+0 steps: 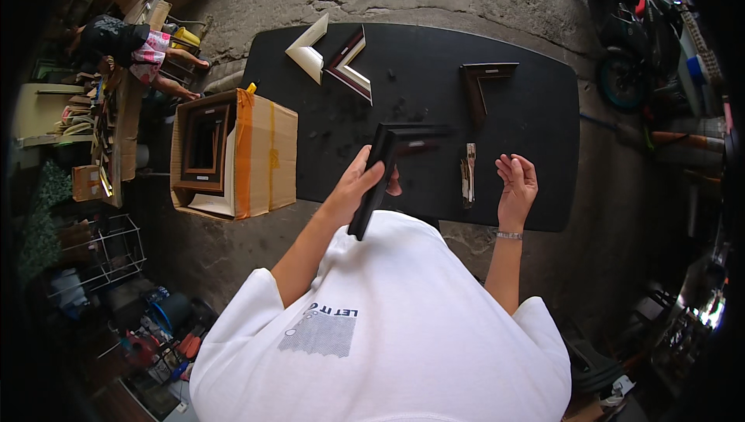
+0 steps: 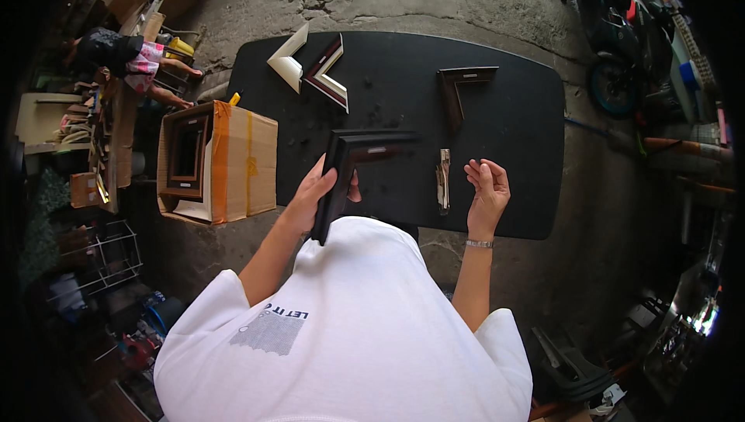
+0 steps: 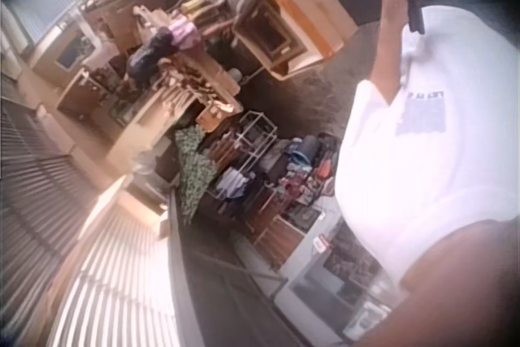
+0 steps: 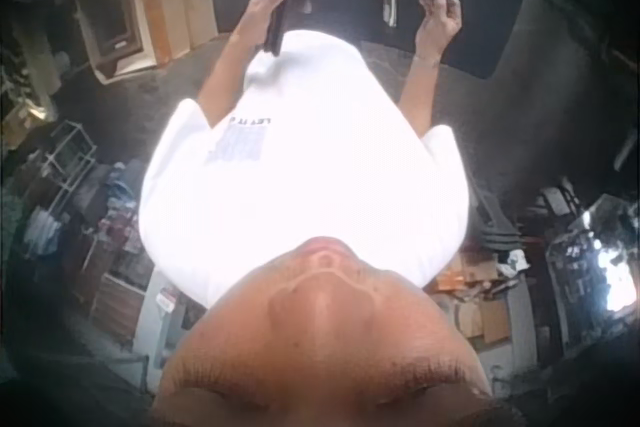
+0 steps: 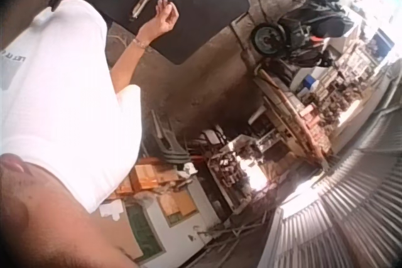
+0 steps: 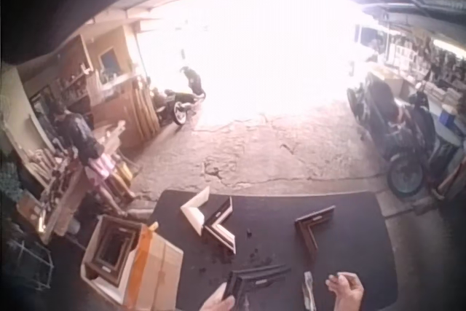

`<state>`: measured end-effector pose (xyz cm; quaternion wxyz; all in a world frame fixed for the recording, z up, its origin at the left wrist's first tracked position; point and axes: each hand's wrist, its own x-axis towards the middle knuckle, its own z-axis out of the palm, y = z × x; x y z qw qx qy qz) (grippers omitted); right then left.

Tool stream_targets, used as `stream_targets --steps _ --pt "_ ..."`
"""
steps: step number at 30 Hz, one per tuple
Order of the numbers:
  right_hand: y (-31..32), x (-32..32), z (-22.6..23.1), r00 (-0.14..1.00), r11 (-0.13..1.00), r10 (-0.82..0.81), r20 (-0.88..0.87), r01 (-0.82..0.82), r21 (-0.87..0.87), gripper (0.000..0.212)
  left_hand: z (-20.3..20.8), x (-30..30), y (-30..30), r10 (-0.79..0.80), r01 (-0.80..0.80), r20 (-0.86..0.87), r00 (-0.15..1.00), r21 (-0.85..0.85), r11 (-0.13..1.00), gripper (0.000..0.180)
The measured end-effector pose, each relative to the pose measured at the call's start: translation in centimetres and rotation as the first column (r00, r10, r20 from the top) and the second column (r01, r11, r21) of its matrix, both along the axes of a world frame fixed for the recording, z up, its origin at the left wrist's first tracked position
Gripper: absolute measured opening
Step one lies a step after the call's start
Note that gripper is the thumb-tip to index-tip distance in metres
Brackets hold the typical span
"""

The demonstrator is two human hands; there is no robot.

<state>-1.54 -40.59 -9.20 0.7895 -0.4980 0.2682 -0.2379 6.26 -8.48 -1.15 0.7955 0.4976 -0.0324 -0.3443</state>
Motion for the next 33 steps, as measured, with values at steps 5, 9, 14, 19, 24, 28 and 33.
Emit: stream_targets --steps 5,9,14,19,24,28,33 --pt "8.1 2.0 4.1 0.984 0.934 0.167 -0.057 -0.176 -0.311 0.019 -4.4 -0.1 -2.1 0.394 -0.442 0.251 0.884 0.178 0.879 0.045" --pt "15.7 3.8 5.9 0.940 0.832 0.323 -0.108 -0.336 -0.442 0.051 -4.4 -0.5 -2.7 0.469 -0.464 0.138 0.872 -0.071 0.883 0.048" --pt "18.6 5.3 6.1 0.953 0.931 0.302 0.013 -0.292 -0.221 0.053 -2.1 -1.2 -1.3 0.217 -0.223 0.246 0.945 -0.003 0.975 0.061" --pt "14.7 4.8 7.2 0.928 0.859 0.371 -0.035 -0.358 -0.366 0.048 8.1 1.8 5.5 -0.530 -0.017 0.584 0.615 0.681 0.732 0.058" --pt "13.7 4.4 9.5 0.794 0.708 0.603 -0.079 -0.578 -0.405 0.051 9.6 7.3 6.9 -0.614 -0.364 0.753 0.235 0.654 0.663 0.058" --pt "12.6 5.9 8.4 0.851 0.741 0.522 -0.055 -0.484 -0.466 0.034 5.8 8.2 8.5 -0.467 0.173 0.417 0.780 0.574 0.801 0.045" --pt "12.2 6.7 8.9 0.989 0.889 0.117 0.090 -0.064 -0.453 0.008 0.9 4.1 7.5 0.014 -0.041 0.152 0.988 0.174 0.984 0.037"
